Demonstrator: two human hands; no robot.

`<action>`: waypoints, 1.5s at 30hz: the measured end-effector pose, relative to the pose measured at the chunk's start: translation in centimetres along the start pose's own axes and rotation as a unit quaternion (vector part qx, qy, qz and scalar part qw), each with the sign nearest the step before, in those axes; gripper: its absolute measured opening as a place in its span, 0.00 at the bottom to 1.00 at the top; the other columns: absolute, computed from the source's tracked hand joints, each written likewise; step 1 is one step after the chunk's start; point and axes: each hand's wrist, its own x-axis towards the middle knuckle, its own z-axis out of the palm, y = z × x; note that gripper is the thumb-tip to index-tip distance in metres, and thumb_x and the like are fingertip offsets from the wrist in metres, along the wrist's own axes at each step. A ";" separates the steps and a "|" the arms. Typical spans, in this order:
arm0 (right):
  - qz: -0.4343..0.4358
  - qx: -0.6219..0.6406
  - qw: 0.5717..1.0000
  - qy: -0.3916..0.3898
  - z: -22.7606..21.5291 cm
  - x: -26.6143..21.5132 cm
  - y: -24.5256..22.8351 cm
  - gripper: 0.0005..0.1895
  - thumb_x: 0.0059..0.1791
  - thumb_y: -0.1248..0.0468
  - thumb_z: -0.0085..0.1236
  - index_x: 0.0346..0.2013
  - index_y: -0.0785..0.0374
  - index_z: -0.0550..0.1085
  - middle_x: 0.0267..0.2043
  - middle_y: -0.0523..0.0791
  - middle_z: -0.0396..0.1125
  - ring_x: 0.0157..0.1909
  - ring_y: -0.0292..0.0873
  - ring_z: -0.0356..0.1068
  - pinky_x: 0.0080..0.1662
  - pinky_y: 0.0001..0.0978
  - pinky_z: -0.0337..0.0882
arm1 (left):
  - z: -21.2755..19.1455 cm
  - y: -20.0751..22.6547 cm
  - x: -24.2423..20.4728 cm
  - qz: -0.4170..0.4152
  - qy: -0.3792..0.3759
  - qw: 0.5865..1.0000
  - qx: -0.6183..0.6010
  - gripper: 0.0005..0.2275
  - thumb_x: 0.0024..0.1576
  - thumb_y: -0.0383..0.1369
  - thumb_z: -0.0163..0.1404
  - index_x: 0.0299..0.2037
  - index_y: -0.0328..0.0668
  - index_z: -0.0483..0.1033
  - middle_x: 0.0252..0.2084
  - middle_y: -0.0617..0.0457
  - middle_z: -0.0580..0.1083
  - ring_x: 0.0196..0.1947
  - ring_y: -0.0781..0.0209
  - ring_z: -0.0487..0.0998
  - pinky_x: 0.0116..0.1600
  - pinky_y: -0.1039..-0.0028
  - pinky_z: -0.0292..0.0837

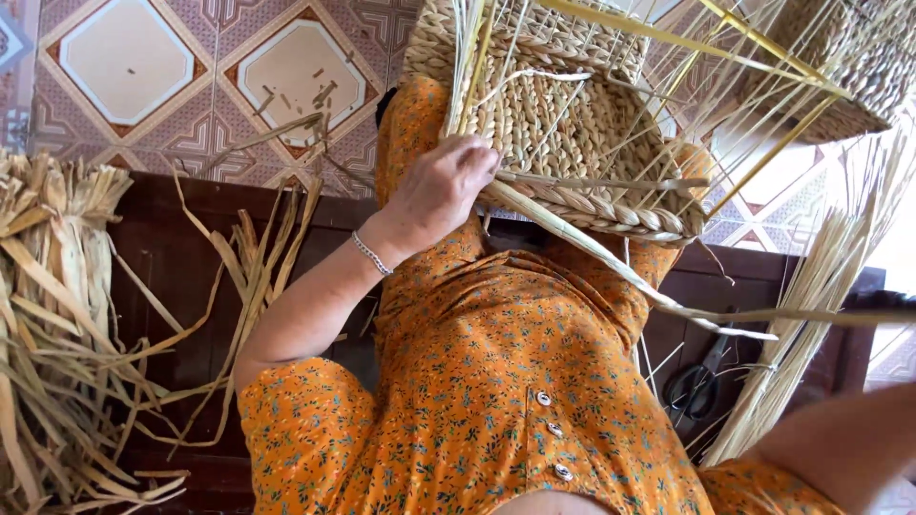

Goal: The person weaves a basket by wrapping and threading dried fiber strips around a frame by hand, trimming excess material with scissors.

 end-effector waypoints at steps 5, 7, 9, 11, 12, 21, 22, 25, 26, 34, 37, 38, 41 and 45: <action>-0.024 -0.118 0.991 -0.055 23.1 -3.6 -12.8 0.10 0.55 0.70 0.64 0.48 0.63 0.72 0.45 0.45 0.70 0.46 0.39 0.72 0.45 0.33 0.74 | -0.3 0.7 -1.3 0.037 0.010 0.998 0.053 0.05 0.61 0.21 0.54 0.41 0.30 0.70 0.48 0.43 0.70 0.48 0.52 0.76 0.52 0.73 0.81; -0.304 -0.233 0.910 -0.158 30.5 -3.8 -19.6 0.10 0.49 0.71 0.69 0.36 0.63 0.73 0.42 0.47 0.70 0.46 0.47 0.68 0.46 0.42 0.69 | -0.6 1.0 -2.0 0.029 -0.002 0.998 0.056 0.04 0.61 0.20 0.52 0.39 0.31 0.69 0.54 0.45 0.68 0.49 0.54 0.74 0.52 0.74 0.82; -0.331 -0.242 0.900 -0.149 33.3 -3.8 -19.0 0.10 0.49 0.69 0.69 0.36 0.62 0.73 0.44 0.47 0.71 0.48 0.48 0.66 0.49 0.43 0.66 | -1.2 1.5 -2.0 0.027 -0.004 0.998 0.057 0.05 0.60 0.20 0.52 0.36 0.32 0.69 0.57 0.45 0.68 0.50 0.55 0.75 0.51 0.74 0.82; -0.358 -0.251 0.888 -0.139 35.1 -3.8 -18.8 0.09 0.48 0.68 0.69 0.36 0.62 0.73 0.46 0.46 0.72 0.51 0.49 0.64 0.52 0.45 0.64 | -1.9 1.9 -1.9 0.025 -0.005 0.998 0.058 0.06 0.59 0.20 0.53 0.34 0.33 0.68 0.61 0.45 0.68 0.51 0.55 0.75 0.51 0.75 0.82; -0.359 -0.269 0.882 -0.142 35.5 -3.9 -18.7 0.09 0.48 0.67 0.69 0.36 0.60 0.74 0.46 0.45 0.73 0.51 0.49 0.63 0.52 0.45 0.61 | -2.3 2.2 -1.7 0.035 0.006 0.998 0.054 0.06 0.59 0.21 0.53 0.33 0.33 0.67 0.63 0.44 0.67 0.52 0.54 0.75 0.52 0.73 0.81; -0.396 -0.354 0.838 -0.125 37.6 -3.3 -16.1 0.14 0.48 0.59 0.69 0.30 0.57 0.70 0.34 0.42 0.67 0.47 0.47 0.60 0.48 0.47 0.55 | -1.7 1.9 -1.6 0.096 0.021 0.993 0.071 0.07 0.60 0.23 0.53 0.32 0.33 0.68 0.64 0.40 0.66 0.54 0.51 0.76 0.55 0.69 0.81; -0.407 -0.367 0.828 -0.116 37.9 -3.2 -15.7 0.15 0.49 0.58 0.69 0.29 0.57 0.68 0.32 0.43 0.66 0.45 0.47 0.60 0.46 0.46 0.55 | -1.7 1.9 -1.5 0.108 0.022 0.990 0.089 0.08 0.59 0.23 0.53 0.30 0.34 0.67 0.62 0.39 0.68 0.53 0.50 0.77 0.54 0.69 0.81; -0.411 -0.368 0.824 -0.125 37.9 -3.4 -15.7 0.18 0.50 0.58 0.69 0.29 0.58 0.66 0.29 0.44 0.64 0.38 0.47 0.61 0.43 0.45 0.57 | 2.1 -0.9 -3.3 0.087 0.030 0.994 0.065 0.06 0.63 0.21 0.52 0.36 0.34 0.68 0.52 0.39 0.73 0.47 0.50 0.79 0.46 0.74 0.82; -0.411 -0.368 0.825 -0.125 37.6 -3.8 -16.0 0.18 0.50 0.58 0.69 0.29 0.58 0.66 0.29 0.44 0.64 0.38 0.47 0.61 0.43 0.45 0.57 | 2.1 -0.8 -2.8 0.087 0.029 0.994 0.065 0.06 0.63 0.21 0.52 0.36 0.34 0.68 0.52 0.39 0.73 0.47 0.50 0.79 0.46 0.74 0.82; -0.273 -0.326 0.883 -0.198 33.3 -6.2 -17.0 0.08 0.55 0.62 0.63 0.43 0.61 0.72 0.36 0.48 0.68 0.34 0.48 0.71 0.38 0.41 0.66 | 1.6 0.9 1.4 -0.141 -0.026 0.990 -0.015 0.18 0.64 0.20 0.49 0.61 0.32 0.57 0.27 0.52 0.72 0.24 0.61 0.75 0.26 0.69 0.74; -0.305 -0.369 0.862 -0.166 32.2 -5.7 -18.2 0.09 0.53 0.61 0.64 0.46 0.56 0.75 0.39 0.46 0.69 0.39 0.49 0.68 0.41 0.43 0.66 | 1.4 1.9 2.8 -0.048 0.007 0.993 0.105 0.24 0.59 0.17 0.48 0.66 0.31 0.58 0.32 0.46 0.72 0.27 0.57 0.76 0.26 0.73 0.75; -0.303 -0.370 0.862 -0.166 31.9 -5.7 -18.3 0.09 0.53 0.61 0.64 0.46 0.56 0.75 0.39 0.46 0.69 0.39 0.49 0.68 0.41 0.43 0.66 | 2.2 1.5 2.6 -0.048 0.006 0.993 0.103 0.24 0.59 0.17 0.48 0.66 0.31 0.58 0.32 0.46 0.72 0.27 0.57 0.76 0.26 0.73 0.75; -0.408 -0.383 0.818 -0.132 31.3 -6.0 -18.4 0.13 0.49 0.58 0.68 0.45 0.55 0.76 0.43 0.47 0.67 0.45 0.50 0.64 0.46 0.45 0.65 | 4.0 0.2 2.7 -0.005 -0.062 0.987 0.151 0.15 0.56 0.16 0.48 0.54 0.29 0.67 0.41 0.39 0.71 0.28 0.57 0.75 0.25 0.77 0.76; -0.389 -0.393 0.810 -0.198 31.2 -6.5 -17.6 0.17 0.44 0.54 0.69 0.41 0.59 0.76 0.41 0.46 0.67 0.44 0.50 0.64 0.46 0.47 0.65 | 4.1 -0.6 5.2 -0.054 -0.230 0.966 0.109 0.03 0.59 0.21 0.49 0.38 0.25 0.74 0.32 0.41 0.71 0.22 0.59 0.73 0.24 0.73 0.75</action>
